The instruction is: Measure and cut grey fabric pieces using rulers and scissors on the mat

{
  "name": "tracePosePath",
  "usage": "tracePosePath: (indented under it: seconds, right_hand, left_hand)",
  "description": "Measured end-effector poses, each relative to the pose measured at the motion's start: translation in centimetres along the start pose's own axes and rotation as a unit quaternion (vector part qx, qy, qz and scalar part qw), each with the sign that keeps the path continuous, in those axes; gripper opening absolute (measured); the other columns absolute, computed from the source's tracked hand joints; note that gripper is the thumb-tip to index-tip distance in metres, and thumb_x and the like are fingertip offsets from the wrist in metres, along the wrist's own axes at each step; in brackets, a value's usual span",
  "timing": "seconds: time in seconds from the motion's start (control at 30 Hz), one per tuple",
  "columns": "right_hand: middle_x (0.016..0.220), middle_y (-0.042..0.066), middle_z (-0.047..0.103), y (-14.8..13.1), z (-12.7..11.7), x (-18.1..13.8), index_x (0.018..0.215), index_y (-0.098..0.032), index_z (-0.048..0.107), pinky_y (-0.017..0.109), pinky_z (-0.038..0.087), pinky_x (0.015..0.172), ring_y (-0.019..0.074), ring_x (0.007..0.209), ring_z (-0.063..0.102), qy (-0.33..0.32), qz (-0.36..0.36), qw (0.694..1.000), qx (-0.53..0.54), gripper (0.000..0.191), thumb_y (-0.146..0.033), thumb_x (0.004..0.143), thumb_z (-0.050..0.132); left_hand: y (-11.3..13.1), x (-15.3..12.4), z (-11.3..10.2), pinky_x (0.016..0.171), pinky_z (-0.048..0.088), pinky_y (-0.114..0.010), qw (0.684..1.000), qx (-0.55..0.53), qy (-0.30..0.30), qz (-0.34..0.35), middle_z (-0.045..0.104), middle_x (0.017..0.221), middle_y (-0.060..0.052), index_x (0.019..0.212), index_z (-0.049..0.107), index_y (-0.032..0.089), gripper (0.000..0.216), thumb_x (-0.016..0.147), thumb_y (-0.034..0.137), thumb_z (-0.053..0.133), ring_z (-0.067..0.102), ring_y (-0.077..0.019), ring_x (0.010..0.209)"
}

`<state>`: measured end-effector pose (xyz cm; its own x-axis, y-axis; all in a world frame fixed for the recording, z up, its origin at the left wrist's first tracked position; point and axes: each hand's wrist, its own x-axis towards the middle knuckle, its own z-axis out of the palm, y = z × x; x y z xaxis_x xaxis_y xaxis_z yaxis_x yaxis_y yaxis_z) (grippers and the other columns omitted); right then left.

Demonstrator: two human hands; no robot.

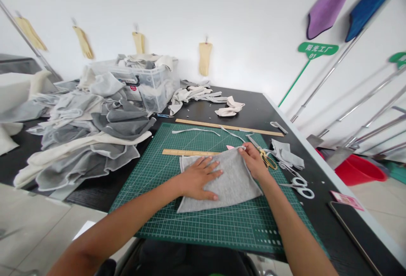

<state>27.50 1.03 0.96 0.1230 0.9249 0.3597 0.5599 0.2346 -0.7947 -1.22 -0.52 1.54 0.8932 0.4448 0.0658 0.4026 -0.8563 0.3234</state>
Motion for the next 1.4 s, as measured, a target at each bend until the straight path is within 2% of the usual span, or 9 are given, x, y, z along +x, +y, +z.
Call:
tracePosePath:
  seconds: [0.33, 0.5, 0.7, 0.83, 0.93, 1.0, 1.17, 1.3, 1.4]
  right_hand:
    - [0.102, 0.007, 0.069, -1.7, 1.0, -1.5, 0.102, -0.027, 0.066, 0.034, 0.042, 0.073, 0.0241, 0.083, 0.063, 0.01, -0.041, 0.991, -0.126, 0.014, -0.026, 0.095, 0.054]
    - [0.106, 0.005, 0.073, -1.3, 2.2, -1.4, 0.12, -0.024, 0.062, 0.032, 0.05, 0.079, 0.0199, 0.086, 0.068, -0.042, -0.061, 0.989, -0.125, 0.028, -0.025, 0.092, 0.059]
    - [0.12, 0.011, 0.068, -1.6, 1.8, -1.0, 0.125, -0.019, 0.058, 0.036, 0.048, 0.096, 0.0224, 0.108, 0.065, -0.016, -0.05, 0.984, -0.168, 0.029, -0.023, 0.099, 0.046]
    - [0.12, 0.022, 0.065, -1.7, -0.5, -0.9, 0.121, -0.012, 0.06, 0.05, 0.04, 0.101, 0.0351, 0.115, 0.058, 0.044, 0.009, 0.96, -0.278, 0.029, -0.023, 0.098, 0.046]
    - [0.114, 0.025, 0.064, -1.2, -2.2, -1.0, 0.12, -0.008, 0.061, 0.051, 0.042, 0.094, 0.0396, 0.11, 0.059, 0.065, 0.078, 0.885, -0.455, 0.032, -0.025, 0.098, 0.045]
    - [0.11, 0.026, 0.065, -0.8, -3.1, -1.1, 0.118, -0.006, 0.062, 0.049, 0.045, 0.09, 0.0398, 0.107, 0.061, 0.059, 0.118, 0.845, -0.518, 0.033, -0.025, 0.099, 0.043]
    - [0.115, 0.025, 0.062, -0.1, -4.4, -1.1, 0.128, -0.011, 0.061, 0.048, 0.048, 0.084, 0.0375, 0.105, 0.064, -0.002, 0.177, 0.816, -0.55, 0.038, -0.017, 0.094, 0.044]
    - [0.115, 0.025, 0.062, -0.1, -4.7, -1.1, 0.135, -0.014, 0.058, 0.047, 0.049, 0.085, 0.0367, 0.104, 0.065, -0.013, 0.174, 0.815, -0.552, 0.044, -0.014, 0.093, 0.045]
    - [0.112, 0.025, 0.063, 0.0, -5.0, -1.1, 0.128, -0.013, 0.061, 0.046, 0.051, 0.082, 0.0368, 0.103, 0.066, -0.026, 0.181, 0.814, -0.551, 0.039, -0.015, 0.092, 0.046]
  left_hand:
    - [4.8, 0.1, 0.7, 0.114, 0.011, -0.076, 0.983, 0.026, -0.002, -0.181, 0.027, 0.163, -0.022, 0.155, 0.04, 0.023, 0.113, 0.068, 0.096, 0.044, 0.015, -0.0542, 0.149]
    - [5.9, 0.8, -1.0, 0.094, 0.047, -0.056, 0.951, 0.111, 0.054, -0.282, 0.062, 0.129, -0.025, 0.117, 0.07, 0.014, 0.093, 0.076, 0.092, 0.042, 0.053, -0.0459, 0.126]
    - [4.4, 0.6, -1.7, 0.08, 0.05, -0.047, 0.915, 0.164, 0.069, -0.363, 0.069, 0.097, -0.02, 0.101, 0.071, 0.01, 0.074, 0.087, 0.079, 0.047, 0.065, -0.0371, 0.096]
    - [1.6, 0.3, -1.4, 0.106, 0.038, -0.056, 0.936, 0.19, 0.131, -0.265, 0.054, 0.143, -0.021, 0.137, 0.058, 0.017, 0.068, 0.092, 0.068, 0.052, 0.047, -0.041, 0.134]
    - [-0.8, 0.4, -1.6, 0.123, 0.019, -0.048, 0.992, 0.113, 0.045, -0.021, 0.037, 0.162, -0.004, 0.152, 0.042, 0.033, 0.064, 0.097, 0.066, 0.044, 0.025, -0.0291, 0.152]
    - [-1.9, 0.4, -1.8, 0.126, 0.014, -0.045, 0.998, 0.066, 0.007, 0.014, 0.033, 0.164, 0.0, 0.156, 0.034, 0.037, 0.069, 0.095, 0.07, 0.042, 0.021, -0.0262, 0.154]
    - [-1.4, 0.0, -1.2, 0.122, 0.011, -0.061, 0.98, 0.085, 0.032, -0.177, 0.024, 0.167, -0.008, 0.157, 0.033, 0.033, 0.089, 0.085, 0.085, 0.04, 0.014, -0.0408, 0.154]
    - [0.1, -0.2, -0.1, 0.109, 0.021, -0.074, 0.908, 0.127, 0.058, -0.395, 0.026, 0.162, -0.025, 0.158, 0.034, 0.02, 0.102, 0.082, 0.087, 0.04, 0.018, -0.0566, 0.147]
    - [0.2, -0.1, 0.3, 0.106, 0.019, -0.078, 0.887, 0.139, 0.073, -0.434, 0.027, 0.161, -0.029, 0.157, 0.034, 0.015, 0.105, 0.081, 0.087, 0.041, 0.018, -0.0606, 0.145]
